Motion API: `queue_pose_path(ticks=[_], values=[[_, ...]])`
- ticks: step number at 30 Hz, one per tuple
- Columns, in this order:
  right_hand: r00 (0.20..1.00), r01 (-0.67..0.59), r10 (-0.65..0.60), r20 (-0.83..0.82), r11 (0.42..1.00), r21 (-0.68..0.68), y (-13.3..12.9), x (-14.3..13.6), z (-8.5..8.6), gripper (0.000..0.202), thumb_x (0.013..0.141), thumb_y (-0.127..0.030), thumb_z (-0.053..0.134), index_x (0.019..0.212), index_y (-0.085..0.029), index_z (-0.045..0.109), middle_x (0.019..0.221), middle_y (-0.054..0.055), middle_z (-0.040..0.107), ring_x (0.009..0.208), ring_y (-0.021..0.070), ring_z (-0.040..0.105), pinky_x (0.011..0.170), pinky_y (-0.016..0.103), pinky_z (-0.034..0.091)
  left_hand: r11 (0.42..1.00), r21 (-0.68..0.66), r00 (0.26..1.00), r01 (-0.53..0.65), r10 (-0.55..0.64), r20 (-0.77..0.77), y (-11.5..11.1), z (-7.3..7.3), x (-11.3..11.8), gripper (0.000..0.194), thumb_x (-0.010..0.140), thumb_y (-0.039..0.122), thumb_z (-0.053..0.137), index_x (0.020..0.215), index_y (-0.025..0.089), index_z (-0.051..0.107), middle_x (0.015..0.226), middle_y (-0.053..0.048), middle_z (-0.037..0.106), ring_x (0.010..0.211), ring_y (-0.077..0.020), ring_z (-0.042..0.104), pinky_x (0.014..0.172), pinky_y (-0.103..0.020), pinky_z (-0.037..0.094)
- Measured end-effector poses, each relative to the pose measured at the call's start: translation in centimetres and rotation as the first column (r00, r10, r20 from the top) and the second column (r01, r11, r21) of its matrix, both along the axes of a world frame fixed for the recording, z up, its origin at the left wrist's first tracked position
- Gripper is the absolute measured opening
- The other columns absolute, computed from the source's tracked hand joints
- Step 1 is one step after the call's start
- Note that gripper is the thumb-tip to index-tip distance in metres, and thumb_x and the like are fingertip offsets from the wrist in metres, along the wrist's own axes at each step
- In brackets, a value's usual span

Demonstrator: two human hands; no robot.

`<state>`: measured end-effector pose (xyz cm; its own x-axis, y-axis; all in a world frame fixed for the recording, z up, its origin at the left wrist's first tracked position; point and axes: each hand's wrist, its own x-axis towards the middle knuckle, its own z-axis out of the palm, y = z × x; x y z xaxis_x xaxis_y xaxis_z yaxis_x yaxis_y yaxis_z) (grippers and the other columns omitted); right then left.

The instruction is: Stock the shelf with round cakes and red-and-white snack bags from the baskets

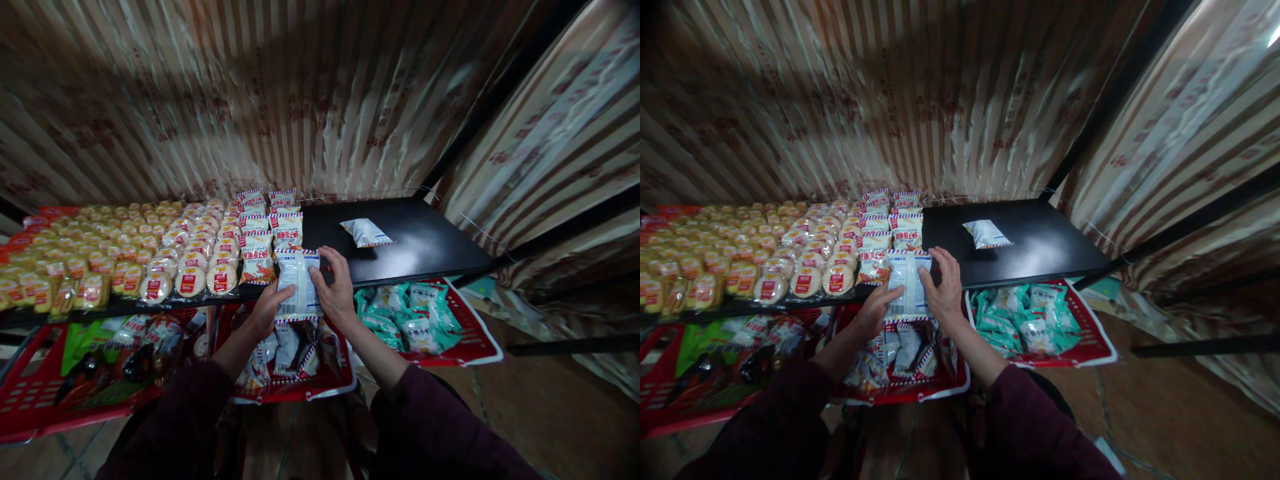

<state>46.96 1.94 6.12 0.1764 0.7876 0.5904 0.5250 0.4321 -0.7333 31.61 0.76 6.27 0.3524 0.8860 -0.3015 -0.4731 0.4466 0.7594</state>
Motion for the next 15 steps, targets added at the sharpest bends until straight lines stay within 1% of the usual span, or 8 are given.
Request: queue_pose_path(ticks=[4, 7, 11, 15], values=[[0.993, 0.051, -0.056, 0.099, 0.997, 0.058, -0.3, -0.43, 0.27, 0.022, 0.086, -0.032, 0.057, 0.105, -0.022, 0.063, 0.106, 0.01, 0.056, 0.102, 0.022, 0.053, 0.078, 0.037, 0.051, 0.996, -0.001, 0.996, -0.086, 0.086, 0.002, 0.25, 0.17, 0.03, 0.051, 0.064, 0.032, 0.078, 0.109, 0.013, 0.064, 0.097, -0.01, 0.073, 0.099, -0.0288, 0.065, 0.093, -0.043, 0.047], [0.989, 0.018, -0.029, 0.142, 0.997, 0.075, -0.5, -0.71, 0.35, 0.015, 0.088, -0.03, 0.055, 0.096, -0.022, 0.065, 0.096, 0.007, 0.057, 0.095, 0.0205, 0.054, 0.079, 0.037, 0.05, 0.989, 0.036, 0.989, -0.146, 0.146, 0.003, 0.51, 0.34, -0.04, 0.052, 0.064, 0.033, 0.077, 0.11, 0.013, 0.063, 0.098, -0.009, 0.073, 0.101, -0.0286, 0.065, 0.094, -0.042, 0.047], [0.991, -0.02, 0.01, 0.136, 0.997, 0.077, -0.56, -0.89, 0.34, 0.015, 0.089, -0.028, 0.053, 0.094, -0.023, 0.066, 0.093, 0.006, 0.059, 0.093, 0.0199, 0.055, 0.08, 0.037, 0.049, 0.981, 0.087, 0.985, -0.173, 0.171, 0.026, 0.68, 0.67, -0.02, 0.054, 0.065, 0.033, 0.077, 0.114, 0.014, 0.062, 0.103, -0.009, 0.072, 0.105, -0.0284, 0.063, 0.097, -0.043, 0.045], [0.995, -0.028, 0.022, 0.102, 0.998, 0.055, -0.39, -0.83, 0.23, 0.017, 0.089, -0.027, 0.052, 0.097, -0.023, 0.066, 0.097, 0.007, 0.061, 0.096, 0.02, 0.057, 0.083, 0.037, 0.049, 0.975, 0.108, 0.979, -0.194, 0.185, 0.091, 0.73, 0.85, 0.2, 0.047, 0.068, 0.034, 0.074, 0.109, 0.014, 0.066, 0.108, -0.009, 0.07, 0.114, -0.0287, 0.058, 0.103, -0.043, 0.04]])
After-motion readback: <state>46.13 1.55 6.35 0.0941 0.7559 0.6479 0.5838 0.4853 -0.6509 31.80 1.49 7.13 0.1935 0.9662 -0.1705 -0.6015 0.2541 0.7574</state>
